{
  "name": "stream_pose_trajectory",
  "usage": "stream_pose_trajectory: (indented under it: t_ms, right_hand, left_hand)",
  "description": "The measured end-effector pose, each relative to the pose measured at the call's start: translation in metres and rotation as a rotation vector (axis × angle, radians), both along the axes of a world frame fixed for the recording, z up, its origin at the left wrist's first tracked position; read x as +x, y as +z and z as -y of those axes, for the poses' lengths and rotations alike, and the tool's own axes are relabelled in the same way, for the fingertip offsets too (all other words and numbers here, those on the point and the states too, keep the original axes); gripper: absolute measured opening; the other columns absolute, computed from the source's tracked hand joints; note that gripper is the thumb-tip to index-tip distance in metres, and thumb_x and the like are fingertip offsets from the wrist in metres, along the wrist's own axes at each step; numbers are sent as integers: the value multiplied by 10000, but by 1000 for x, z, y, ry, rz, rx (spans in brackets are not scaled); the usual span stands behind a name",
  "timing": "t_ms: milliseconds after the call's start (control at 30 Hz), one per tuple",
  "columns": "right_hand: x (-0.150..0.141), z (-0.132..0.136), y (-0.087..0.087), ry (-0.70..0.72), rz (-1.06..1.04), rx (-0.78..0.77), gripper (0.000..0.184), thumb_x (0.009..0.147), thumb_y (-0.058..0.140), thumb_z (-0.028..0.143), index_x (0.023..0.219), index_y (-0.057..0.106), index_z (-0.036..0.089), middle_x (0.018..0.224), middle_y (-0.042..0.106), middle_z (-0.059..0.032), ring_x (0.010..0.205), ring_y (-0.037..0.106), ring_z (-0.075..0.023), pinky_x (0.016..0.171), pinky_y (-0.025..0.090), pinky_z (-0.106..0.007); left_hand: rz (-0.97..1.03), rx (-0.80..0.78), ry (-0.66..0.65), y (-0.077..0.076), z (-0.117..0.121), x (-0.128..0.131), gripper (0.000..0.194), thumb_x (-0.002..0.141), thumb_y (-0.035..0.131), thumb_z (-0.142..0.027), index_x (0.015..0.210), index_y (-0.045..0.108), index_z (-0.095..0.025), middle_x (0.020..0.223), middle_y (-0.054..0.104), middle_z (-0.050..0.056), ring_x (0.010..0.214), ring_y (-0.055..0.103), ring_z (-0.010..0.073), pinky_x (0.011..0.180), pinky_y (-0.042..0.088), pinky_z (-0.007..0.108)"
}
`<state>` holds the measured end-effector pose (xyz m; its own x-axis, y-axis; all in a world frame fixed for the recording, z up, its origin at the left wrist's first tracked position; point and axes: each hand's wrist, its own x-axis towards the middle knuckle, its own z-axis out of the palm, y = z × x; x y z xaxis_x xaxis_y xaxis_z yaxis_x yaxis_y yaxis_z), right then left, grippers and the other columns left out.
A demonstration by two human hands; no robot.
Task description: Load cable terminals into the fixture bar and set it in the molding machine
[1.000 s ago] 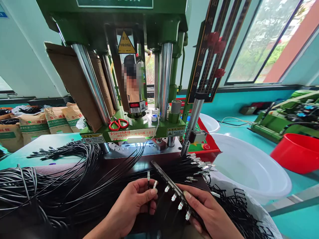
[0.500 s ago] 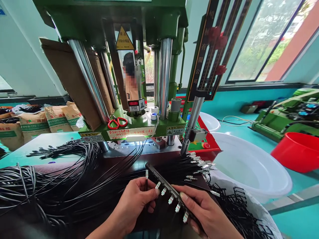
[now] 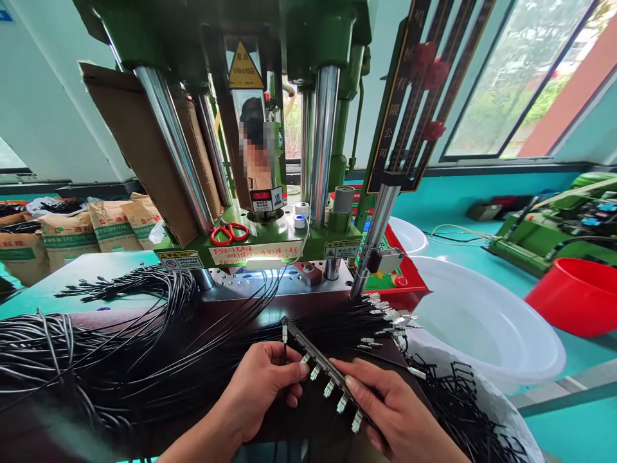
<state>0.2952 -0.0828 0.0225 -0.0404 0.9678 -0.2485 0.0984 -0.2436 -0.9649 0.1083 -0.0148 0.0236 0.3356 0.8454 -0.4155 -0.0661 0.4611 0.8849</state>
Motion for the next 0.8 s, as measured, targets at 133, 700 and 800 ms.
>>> stream_pose_trajectory:
  t_ms: [133, 700, 800]
  right_hand:
    - [1, 1, 0, -62, -63, -78, 546, 794, 603, 577, 1211, 643, 226, 539, 468, 45, 372, 296, -43, 319, 176, -147]
    - [1, 2, 2, -109, -93, -136, 624, 760, 624, 602, 1235, 613, 198, 498, 408, 70, 394, 285, -45, 334, 157, -130]
    - [0, 2, 1, -89, -79, -109, 590, 781, 606, 591, 1216, 628, 195, 548, 447, 53, 400, 303, -37, 351, 157, -140]
  left_hand:
    - [68, 4, 12, 5, 1, -6, 295, 657, 749, -304, 809, 604, -97, 702, 636, 39, 589, 593, 114, 593, 513, 258]
    - [-156, 79, -55, 6, 0, -10, 259, 799, 557, -416, 702, 508, -181, 512, 487, -64, 284, 287, 23, 272, 132, 160]
    - [-164, 78, -70, 6, 0, -10, 247, 809, 541, -397, 691, 498, -184, 498, 478, -68, 278, 288, 27, 264, 140, 164]
